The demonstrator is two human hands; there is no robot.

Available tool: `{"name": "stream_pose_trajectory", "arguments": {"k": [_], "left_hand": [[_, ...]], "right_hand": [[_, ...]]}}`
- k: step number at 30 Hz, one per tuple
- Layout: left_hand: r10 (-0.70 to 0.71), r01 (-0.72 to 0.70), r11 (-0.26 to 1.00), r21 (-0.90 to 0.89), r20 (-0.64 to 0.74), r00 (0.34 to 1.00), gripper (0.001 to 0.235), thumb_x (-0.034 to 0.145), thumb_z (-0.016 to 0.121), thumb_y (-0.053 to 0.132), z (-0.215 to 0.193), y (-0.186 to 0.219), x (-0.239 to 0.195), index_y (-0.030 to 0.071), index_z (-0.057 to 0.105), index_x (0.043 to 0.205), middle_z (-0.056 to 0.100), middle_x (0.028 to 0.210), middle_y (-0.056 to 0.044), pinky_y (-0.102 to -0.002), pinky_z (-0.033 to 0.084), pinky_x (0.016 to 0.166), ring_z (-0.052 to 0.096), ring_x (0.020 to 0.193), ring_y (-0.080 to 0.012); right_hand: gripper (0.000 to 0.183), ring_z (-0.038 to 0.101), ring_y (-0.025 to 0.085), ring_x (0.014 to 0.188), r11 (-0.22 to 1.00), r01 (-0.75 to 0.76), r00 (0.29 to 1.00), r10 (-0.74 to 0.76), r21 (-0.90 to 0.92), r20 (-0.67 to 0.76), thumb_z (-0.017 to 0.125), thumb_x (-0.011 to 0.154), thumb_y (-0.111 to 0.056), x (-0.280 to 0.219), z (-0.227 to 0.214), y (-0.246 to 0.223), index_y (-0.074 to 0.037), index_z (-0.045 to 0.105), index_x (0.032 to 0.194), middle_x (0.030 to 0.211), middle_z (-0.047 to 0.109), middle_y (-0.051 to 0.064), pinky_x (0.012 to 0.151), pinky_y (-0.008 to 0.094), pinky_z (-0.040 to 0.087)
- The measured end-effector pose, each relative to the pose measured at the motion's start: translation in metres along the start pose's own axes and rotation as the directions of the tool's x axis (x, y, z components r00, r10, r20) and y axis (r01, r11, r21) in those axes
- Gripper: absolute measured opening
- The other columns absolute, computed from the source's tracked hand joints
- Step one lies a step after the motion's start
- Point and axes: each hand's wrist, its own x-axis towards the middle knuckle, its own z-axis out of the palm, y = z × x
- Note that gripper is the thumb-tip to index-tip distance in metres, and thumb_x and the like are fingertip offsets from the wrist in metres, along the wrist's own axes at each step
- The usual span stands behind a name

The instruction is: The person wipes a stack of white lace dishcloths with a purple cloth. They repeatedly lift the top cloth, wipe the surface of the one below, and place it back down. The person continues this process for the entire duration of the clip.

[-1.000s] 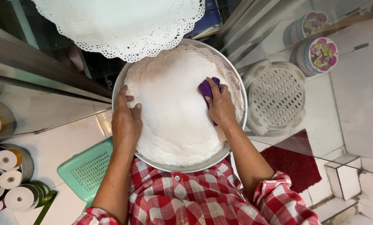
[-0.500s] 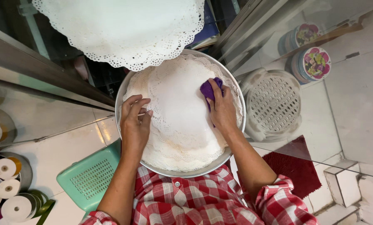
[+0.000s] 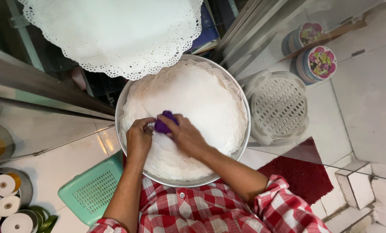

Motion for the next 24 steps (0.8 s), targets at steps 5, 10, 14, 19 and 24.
{"name": "stream_pose_trajectory", "arguments": {"k": [5,10,14,19,24], "left_hand": [[-0.005,0.005,1.000,0.004,0.016,1.000,0.033,0.096,0.056,-0.004,-0.003,0.007,-0.006,0.010,0.076,0.118,0.069,0.113,-0.014,-0.036,0.056,0.083,0.068,0.091,-0.0234],[0.024,-0.025,0.999,0.044,0.030,0.999,0.031,0.097,0.056,-0.004,0.000,0.004,-0.002,0.008,0.075,0.119,0.068,0.112,-0.015,-0.035,0.056,0.081,0.067,0.084,-0.0210],[0.026,-0.027,0.999,0.047,0.005,1.000,0.023,0.095,0.063,0.003,-0.003,0.016,-0.008,0.007,0.076,0.113,0.067,0.111,-0.014,-0.037,0.056,0.083,0.068,0.092,-0.0259],[0.064,-0.064,0.998,-0.006,0.042,0.997,0.018,0.094,0.066,0.003,-0.021,0.039,-0.019,0.005,0.076,0.108,0.066,0.108,-0.014,-0.036,0.055,0.079,0.067,0.085,-0.0229],[0.100,-0.101,0.995,-0.005,0.140,0.985,0.022,0.095,0.063,0.001,-0.018,0.025,-0.009,0.008,0.076,0.111,0.068,0.107,-0.014,-0.036,0.054,0.077,0.067,0.083,-0.0228]], "right_hand": [[0.056,0.054,0.047,0.119,0.977,-0.146,0.986,0.131,-0.154,-0.103,0.054,0.101,-0.023,0.020,-0.047,0.034,-0.031,0.036,0.154,0.137,0.047,0.023,0.096,0.057,0.050],[0.049,0.056,0.038,0.116,0.891,-0.366,0.909,0.280,-0.268,-0.309,0.049,0.105,-0.024,0.046,-0.069,0.082,-0.030,0.039,0.153,0.132,0.050,0.020,0.092,0.048,0.053],[0.052,0.054,0.040,0.119,0.814,-0.425,0.887,0.288,-0.397,-0.360,0.052,0.105,-0.021,0.055,-0.073,0.093,-0.026,0.035,0.155,0.131,0.047,0.018,0.093,0.052,0.052],[0.055,0.054,0.043,0.117,0.868,-0.392,0.890,0.273,-0.306,-0.367,0.055,0.103,-0.023,0.045,-0.082,0.075,-0.028,0.036,0.155,0.129,0.047,0.019,0.092,0.054,0.052],[0.054,0.053,0.053,0.119,0.981,-0.194,0.925,0.173,-0.029,-0.337,0.056,0.102,-0.022,0.028,-0.085,0.000,-0.023,0.037,0.152,0.135,0.045,0.029,0.094,0.062,0.051]]}}
